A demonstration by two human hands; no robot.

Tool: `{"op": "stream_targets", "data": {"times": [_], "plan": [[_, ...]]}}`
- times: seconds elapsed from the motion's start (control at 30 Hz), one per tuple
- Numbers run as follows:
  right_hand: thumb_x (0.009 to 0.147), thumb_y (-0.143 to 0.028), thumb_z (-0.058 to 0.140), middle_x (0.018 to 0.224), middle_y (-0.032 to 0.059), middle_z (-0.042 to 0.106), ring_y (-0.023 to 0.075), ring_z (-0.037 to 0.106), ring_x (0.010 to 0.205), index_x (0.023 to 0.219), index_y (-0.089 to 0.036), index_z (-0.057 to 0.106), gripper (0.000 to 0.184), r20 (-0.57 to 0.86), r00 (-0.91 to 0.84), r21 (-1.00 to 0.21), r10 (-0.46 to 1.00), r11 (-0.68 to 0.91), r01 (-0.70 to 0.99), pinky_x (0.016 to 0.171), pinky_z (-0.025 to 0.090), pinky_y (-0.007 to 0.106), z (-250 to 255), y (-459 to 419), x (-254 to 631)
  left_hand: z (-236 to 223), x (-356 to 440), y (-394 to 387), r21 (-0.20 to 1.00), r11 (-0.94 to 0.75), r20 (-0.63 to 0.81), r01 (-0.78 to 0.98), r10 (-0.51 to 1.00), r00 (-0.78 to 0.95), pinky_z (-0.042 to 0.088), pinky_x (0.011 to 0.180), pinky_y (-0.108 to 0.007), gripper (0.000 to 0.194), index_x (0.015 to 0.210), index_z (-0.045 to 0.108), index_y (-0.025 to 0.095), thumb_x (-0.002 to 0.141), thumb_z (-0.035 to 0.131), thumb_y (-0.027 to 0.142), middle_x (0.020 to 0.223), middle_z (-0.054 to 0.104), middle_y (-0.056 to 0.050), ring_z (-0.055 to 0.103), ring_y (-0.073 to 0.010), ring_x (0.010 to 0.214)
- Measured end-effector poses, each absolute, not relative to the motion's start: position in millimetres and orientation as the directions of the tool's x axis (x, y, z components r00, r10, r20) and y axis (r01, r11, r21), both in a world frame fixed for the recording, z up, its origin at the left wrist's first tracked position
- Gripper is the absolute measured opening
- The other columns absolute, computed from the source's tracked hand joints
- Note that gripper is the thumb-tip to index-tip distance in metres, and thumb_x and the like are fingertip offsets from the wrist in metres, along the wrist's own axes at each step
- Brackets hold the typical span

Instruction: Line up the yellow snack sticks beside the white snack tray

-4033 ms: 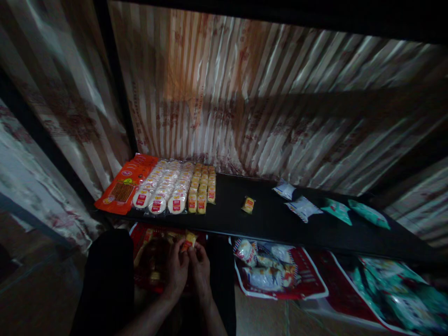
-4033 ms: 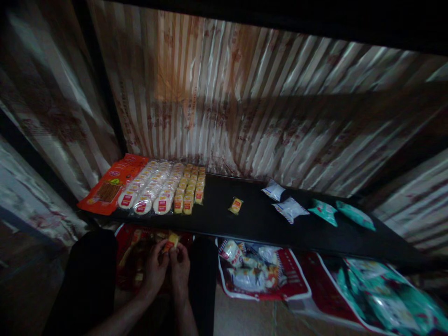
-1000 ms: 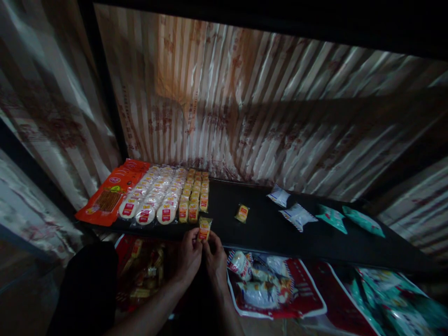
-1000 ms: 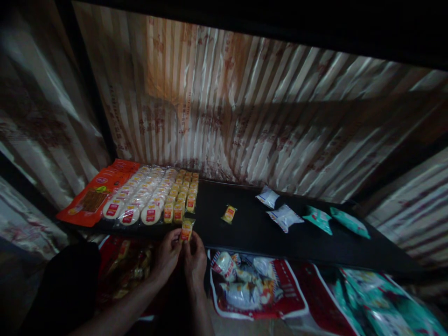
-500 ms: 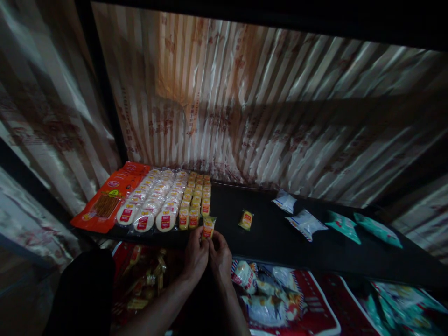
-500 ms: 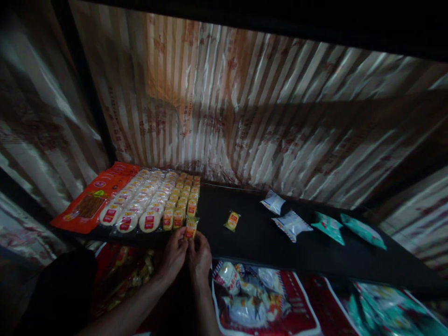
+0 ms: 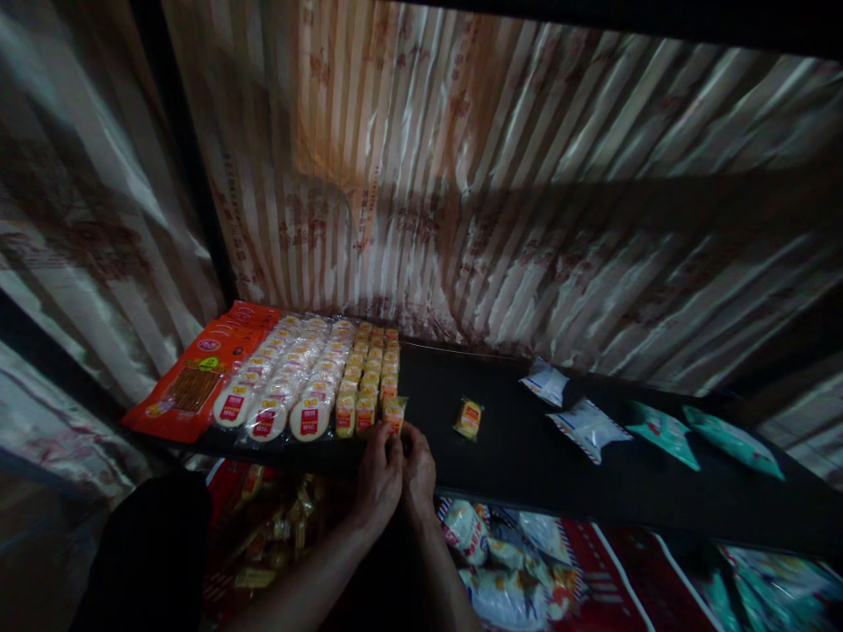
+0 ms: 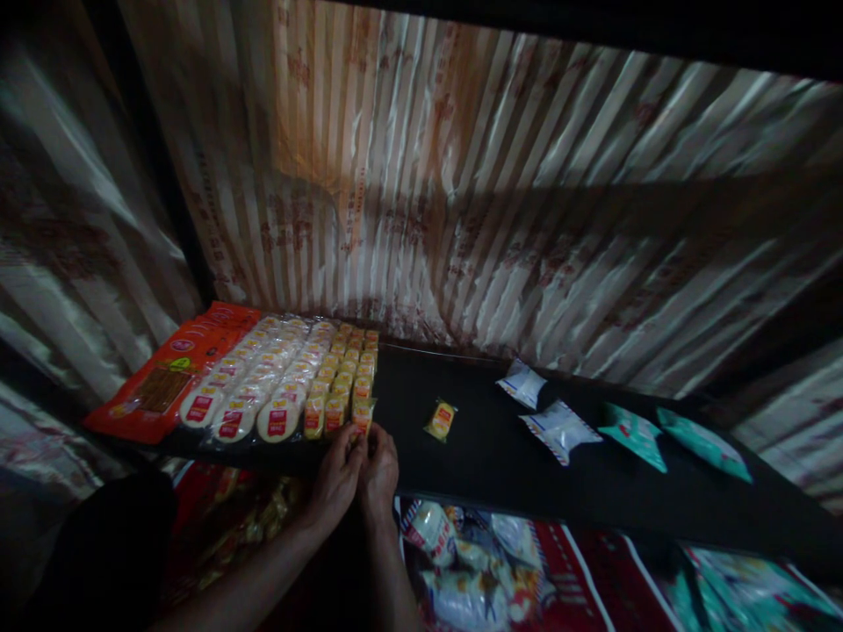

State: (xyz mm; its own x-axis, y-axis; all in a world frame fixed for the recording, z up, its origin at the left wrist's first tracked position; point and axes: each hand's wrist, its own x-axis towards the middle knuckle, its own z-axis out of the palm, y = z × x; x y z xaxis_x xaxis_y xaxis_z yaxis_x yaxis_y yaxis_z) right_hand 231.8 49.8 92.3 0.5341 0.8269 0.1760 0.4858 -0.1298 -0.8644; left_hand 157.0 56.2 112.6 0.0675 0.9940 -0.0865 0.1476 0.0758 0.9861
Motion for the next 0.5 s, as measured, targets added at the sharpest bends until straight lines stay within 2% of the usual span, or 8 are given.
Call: {"op": "stream_targets", "data": {"times": [0.23, 0.4, 0.5], "plan": [[0.076, -0.040, 0.042, 0.096, 0.0126, 0.067, 0.0246, 0.061, 0.087, 0.103, -0.013, 0.063, 0.044, 0.184, 0.524, -0.852, 0.832, -0.130, 0.506, 0.080, 0.047, 0.036, 93.5, 55.2, 234.0, 104.8, 164.4, 60.8, 0.981, -0.002, -0.010, 0.196, 0.998, 0.057, 0.034, 0.108, -0.035, 0.033, 0.111, 0.057, 0.017, 0.082, 0.043, 0.027, 0.127, 0.056, -0.011, 0.048, -0.0198, 0.124], [0.078, -0.041, 0.039, 0.097, 0.0124, 0.067, 0.0248, 0.061, 0.089, 0.103, -0.013, 0.063, 0.044, 0.181, 0.521, -0.840, 0.834, -0.144, 0.523, 0.082, 0.046, 0.037, 90.8, 59.0, 235.4, 101.7, 169.9, 62.4, 0.991, 0.067, -0.071, 0.112, 0.997, 0.030, 0.032, 0.110, -0.037, 0.034, 0.112, 0.058, 0.016, 0.081, 0.044, 0.025, 0.130, 0.054, -0.011, 0.046, -0.0212, 0.125], [0.078, -0.040, 0.040, 0.099, 0.0126, 0.067, 0.0244, 0.060, 0.091, 0.104, -0.013, 0.062, 0.044, 0.197, 0.517, -0.836, 0.833, -0.132, 0.532, 0.083, 0.046, 0.037, 88.6, 61.4, 235.6, 109.3, 172.0, 60.9, 0.993, 0.096, -0.100, 0.069, 0.993, 0.057, 0.038, 0.107, -0.038, 0.039, 0.116, 0.058, 0.018, 0.081, 0.041, 0.022, 0.129, 0.056, -0.007, 0.046, -0.0225, 0.125]]}}
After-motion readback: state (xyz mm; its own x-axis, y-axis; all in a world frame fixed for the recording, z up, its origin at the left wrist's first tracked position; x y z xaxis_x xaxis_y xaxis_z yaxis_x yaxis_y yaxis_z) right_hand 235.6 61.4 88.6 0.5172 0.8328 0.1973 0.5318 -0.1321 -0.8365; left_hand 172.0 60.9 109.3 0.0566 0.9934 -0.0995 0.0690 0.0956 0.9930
